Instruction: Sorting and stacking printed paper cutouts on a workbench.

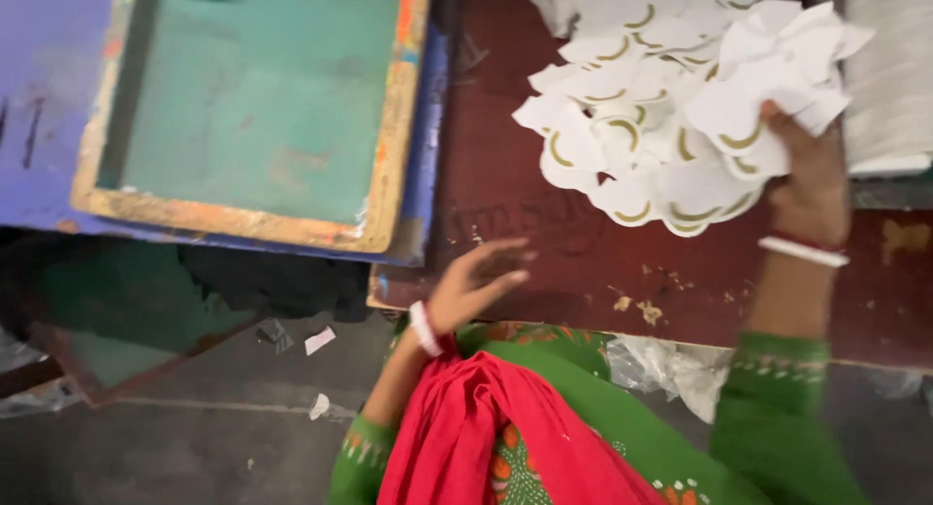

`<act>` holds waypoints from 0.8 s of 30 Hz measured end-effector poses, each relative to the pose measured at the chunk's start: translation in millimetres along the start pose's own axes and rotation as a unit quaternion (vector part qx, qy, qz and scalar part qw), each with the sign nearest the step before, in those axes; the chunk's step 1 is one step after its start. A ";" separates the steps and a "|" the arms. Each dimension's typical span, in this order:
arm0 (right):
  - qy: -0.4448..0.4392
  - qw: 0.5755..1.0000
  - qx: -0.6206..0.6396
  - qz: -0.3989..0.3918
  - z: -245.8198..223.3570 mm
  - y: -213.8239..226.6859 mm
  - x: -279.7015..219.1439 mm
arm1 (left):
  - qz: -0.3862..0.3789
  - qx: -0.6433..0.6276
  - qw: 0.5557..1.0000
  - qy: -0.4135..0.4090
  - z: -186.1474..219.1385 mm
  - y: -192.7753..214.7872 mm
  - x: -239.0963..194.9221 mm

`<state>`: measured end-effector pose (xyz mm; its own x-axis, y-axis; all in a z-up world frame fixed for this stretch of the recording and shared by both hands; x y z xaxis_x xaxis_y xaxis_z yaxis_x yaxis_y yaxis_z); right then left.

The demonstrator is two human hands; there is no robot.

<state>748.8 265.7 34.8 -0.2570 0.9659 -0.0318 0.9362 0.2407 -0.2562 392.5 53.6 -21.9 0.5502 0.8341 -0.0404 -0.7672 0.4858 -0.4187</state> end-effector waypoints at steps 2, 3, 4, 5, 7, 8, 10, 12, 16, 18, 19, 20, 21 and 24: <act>-0.009 0.998 0.055 0.031 22.6 -58.4 -5.9 | 0.016 0.035 0.999 -0.011 23.4 -6.9 27.2; -0.017 0.992 0.108 0.069 36.7 -84.4 -11.4 | 0.024 0.068 0.997 -0.019 35.9 -9.5 40.8; -0.022 0.992 0.109 0.061 50.4 -108.7 -14.3 | 0.034 0.067 0.997 -0.020 20.3 -3.0 49.5; -0.033 0.989 0.126 0.063 65.9 -131.3 -18.5 | 0.050 0.028 0.998 -0.040 5.7 5.2 58.1; -0.047 0.986 0.146 0.059 89.3 -170.4 -24.9 | 0.073 -0.010 0.995 -0.060 -11.7 21.0 63.4; -0.020 0.985 0.160 0.058 91.6 -183.7 -25.9 | 0.124 -0.030 0.988 -0.081 -13.1 33.7 59.3; 0.003 0.983 0.175 0.053 97.6 -200.8 -25.7 | 0.180 -0.048 0.977 -0.102 -8.4 50.7 44.6; 0.003 0.981 0.178 0.077 105.6 -203.8 -25.3 | 0.175 0.005 0.982 -0.069 3.0 56.8 26.4; 0.034 0.974 0.217 0.056 105.9 -189.6 -12.1 | 0.196 0.048 0.978 -0.058 23.4 72.6 -20.0; 0.054 0.980 0.186 0.052 89.7 -195.0 -8.9 | 0.227 0.052 0.970 -0.064 45.4 82.3 -49.2; 0.052 0.980 0.187 0.048 89.9 -201.4 -7.9 | 0.232 0.052 0.969 -0.065 57.2 85.2 -58.2; 0.040 0.985 0.160 0.046 90.1 -207.9 -6.2 | 0.215 0.047 0.973 -0.069 69.2 85.6 -65.0; 0.028 0.990 0.133 0.043 90.2 -214.3 -4.9 | 0.199 0.041 0.976 -0.073 81.2 85.6 -72.1; 0.001 0.996 0.090 0.000 115.9 -240.1 -8.6 | 0.141 0.016 0.987 -0.073 113.8 79.6 -68.9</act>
<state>498.4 188.5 -15.4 -0.2561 0.9662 -0.0294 0.8782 0.2199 -0.4247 256.0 64.5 50.8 0.2607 0.9652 -0.0193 -0.8947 0.2340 -0.3806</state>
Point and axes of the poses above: each hand's wrist, its own x-axis towards the middle knuckle, its own y-axis out of the back of the hand, z = x × y, the point moved 8 cm from there along x, towards the middle knuckle, and after that the axes turned 14 degrees about -z, right-handed, at the moved point
